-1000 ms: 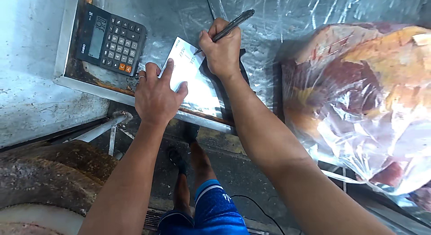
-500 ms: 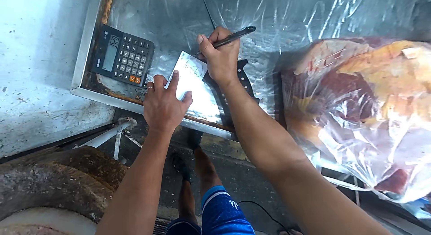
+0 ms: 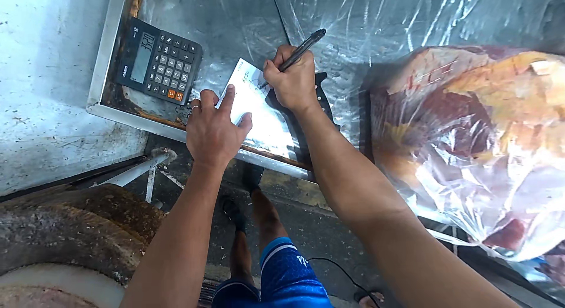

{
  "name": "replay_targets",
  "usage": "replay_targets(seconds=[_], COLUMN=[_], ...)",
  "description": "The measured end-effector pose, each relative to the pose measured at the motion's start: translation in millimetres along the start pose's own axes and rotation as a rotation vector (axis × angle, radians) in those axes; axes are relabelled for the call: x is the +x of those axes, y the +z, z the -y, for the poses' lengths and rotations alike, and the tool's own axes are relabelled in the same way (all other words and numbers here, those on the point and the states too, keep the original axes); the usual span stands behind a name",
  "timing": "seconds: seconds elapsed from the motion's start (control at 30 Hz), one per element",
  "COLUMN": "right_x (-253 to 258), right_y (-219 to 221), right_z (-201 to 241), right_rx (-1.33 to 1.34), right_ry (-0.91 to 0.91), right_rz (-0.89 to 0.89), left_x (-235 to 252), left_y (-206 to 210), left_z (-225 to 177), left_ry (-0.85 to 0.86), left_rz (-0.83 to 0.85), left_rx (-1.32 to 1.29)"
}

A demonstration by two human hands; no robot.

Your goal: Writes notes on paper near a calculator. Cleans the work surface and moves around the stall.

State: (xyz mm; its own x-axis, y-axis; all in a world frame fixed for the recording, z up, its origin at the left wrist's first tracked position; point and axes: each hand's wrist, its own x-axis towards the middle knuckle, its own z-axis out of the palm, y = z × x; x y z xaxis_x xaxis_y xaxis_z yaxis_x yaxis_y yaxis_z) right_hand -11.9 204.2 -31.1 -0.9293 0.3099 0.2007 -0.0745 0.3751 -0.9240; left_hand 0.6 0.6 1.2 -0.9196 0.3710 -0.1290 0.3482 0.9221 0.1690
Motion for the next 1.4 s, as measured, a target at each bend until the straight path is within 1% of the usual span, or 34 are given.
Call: replay_targets(seconds=[0.23,0.4,0.47,0.53,0.57,0.6,0.63,0.67,0.73,0.77,0.83,0.9,1.07,1.27,1.4], right_x=[1.9,10.2,12.9,9.5,5.6,-0.6,-9.0,-18.8,-38.4,-44.2,-44.9,-40.9,-39.2,-45.3,-53.8], right_y=[0.2,-3.7,-4.5,-9.2,-14.9,-21.4,-27.0,-30.1,-22.1,-14.2,-2.2,4.6,11.0,12.1,12.0], right_z=[1.6,3.8,4.5,14.2,24.4,37.0,51.2,65.0,80.6,76.7,63.2,57.1,53.3,43.4,35.5], right_rx=[-0.073,0.120,0.270,0.393,0.379,0.293,0.135,-0.057,-0.417,-0.568,-0.740,-0.797,-0.833,-0.858,-0.790], right_ry=[-0.021,0.084,0.116,0.159,0.165,0.163,0.159,0.166,0.188,0.213,0.299,0.332,0.300,0.139,-0.012], right_rz=[0.024,-0.050,-0.077,-0.114,-0.122,-0.114,-0.078,-0.013,0.126,0.149,0.177,0.205,0.234,0.170,0.067], left_x=[1.1,1.5,0.6,-1.1,-1.8,-2.9,-3.1,-3.1,-3.0,-2.9,-0.9,-0.3,-3.0,-2.8,-2.6], left_y=[-1.6,-3.1,-4.2,-4.6,-5.5,-6.6,-5.6,-4.2,-3.8,-4.2,-3.4,-1.5,4.4,5.1,4.1], left_z=[-0.5,-1.8,-2.2,-1.5,-1.1,-1.3,-1.8,-2.2,-2.6,-3.0,-3.0,-1.0,1.1,1.2,1.1], left_ry=[-0.002,-0.006,-0.011,-0.011,-0.008,-0.002,-0.010,-0.026,-0.065,-0.076,-0.073,-0.057,-0.025,-0.037,-0.040], left_rz=[0.004,-0.003,-0.008,-0.021,-0.027,-0.029,-0.038,-0.042,-0.040,-0.047,-0.078,-0.111,-0.139,-0.140,-0.168], left_rx=[-0.016,-0.027,-0.034,-0.040,-0.052,-0.075,-0.090,-0.092,-0.096,-0.099,-0.102,-0.090,-0.059,-0.077,-0.074])
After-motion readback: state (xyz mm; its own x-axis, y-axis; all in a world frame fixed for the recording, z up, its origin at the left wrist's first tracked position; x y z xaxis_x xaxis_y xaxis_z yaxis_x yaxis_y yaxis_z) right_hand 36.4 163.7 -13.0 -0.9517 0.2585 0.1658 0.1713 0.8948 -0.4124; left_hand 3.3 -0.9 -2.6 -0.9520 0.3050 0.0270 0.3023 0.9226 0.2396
